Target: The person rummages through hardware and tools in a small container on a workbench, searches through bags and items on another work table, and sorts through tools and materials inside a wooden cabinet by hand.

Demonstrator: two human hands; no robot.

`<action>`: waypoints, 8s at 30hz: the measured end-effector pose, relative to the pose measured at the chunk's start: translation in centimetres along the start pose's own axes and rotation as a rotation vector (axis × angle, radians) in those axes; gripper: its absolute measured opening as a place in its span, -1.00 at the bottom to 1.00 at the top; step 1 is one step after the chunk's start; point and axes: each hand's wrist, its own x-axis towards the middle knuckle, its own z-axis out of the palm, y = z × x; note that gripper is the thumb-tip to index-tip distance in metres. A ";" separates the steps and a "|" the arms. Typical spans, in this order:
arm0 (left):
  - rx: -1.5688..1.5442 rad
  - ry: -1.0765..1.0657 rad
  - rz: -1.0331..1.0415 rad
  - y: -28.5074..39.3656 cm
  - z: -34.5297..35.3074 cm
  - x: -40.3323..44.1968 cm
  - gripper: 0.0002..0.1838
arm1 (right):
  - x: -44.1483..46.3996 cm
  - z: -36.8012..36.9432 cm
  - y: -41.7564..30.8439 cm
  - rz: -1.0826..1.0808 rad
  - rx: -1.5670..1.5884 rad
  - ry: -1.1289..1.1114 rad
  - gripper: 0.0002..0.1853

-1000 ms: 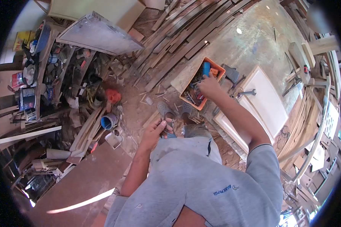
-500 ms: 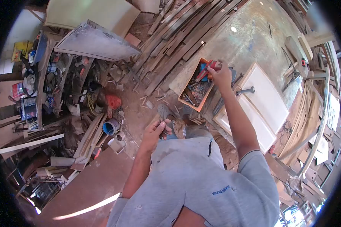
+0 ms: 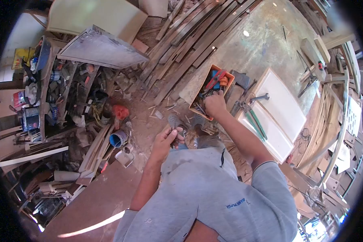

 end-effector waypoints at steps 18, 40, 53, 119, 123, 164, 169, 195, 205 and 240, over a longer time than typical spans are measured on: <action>-0.016 -0.008 0.026 0.4 -1.2 -0.3 -0.61 | 1.5 0.6 0.7 -0.026 0.127 -0.056 -0.81; 0.052 -0.011 -0.004 0.8 0.0 0.0 -0.60 | 0.2 -1.2 3.3 -0.298 0.018 0.059 -0.74; 0.003 0.009 -0.012 -0.4 0.2 -0.1 -0.65 | 1.4 -3.6 8.0 -0.233 0.018 0.358 -0.93; -0.057 0.054 0.135 0.1 5.7 5.0 -0.76 | -13.3 -7.6 -8.0 0.074 1.032 0.111 -0.42; 0.024 0.066 0.158 -0.7 5.2 5.3 -0.79 | -13.0 -5.9 -8.6 0.011 1.055 0.204 -0.32; -0.002 0.038 0.012 -0.6 1.0 5.6 -0.67 | -2.7 -3.3 4.7 0.328 0.703 0.275 -0.61; -0.006 0.041 -0.005 -1.0 1.0 5.1 -0.66 | 2.3 -4.2 4.8 0.490 0.645 0.184 -0.45; -0.012 0.078 0.010 -1.0 1.5 4.8 -0.70 | -3.7 -3.9 0.8 0.072 0.696 0.079 -0.54; 0.045 0.057 -0.001 -0.2 2.5 4.9 -0.69 | 1.1 -1.8 2.5 0.210 0.133 0.347 -0.63; -0.066 0.062 0.012 0.3 1.7 3.6 -0.71 | 3.0 -3.1 8.7 0.217 0.265 0.630 -0.72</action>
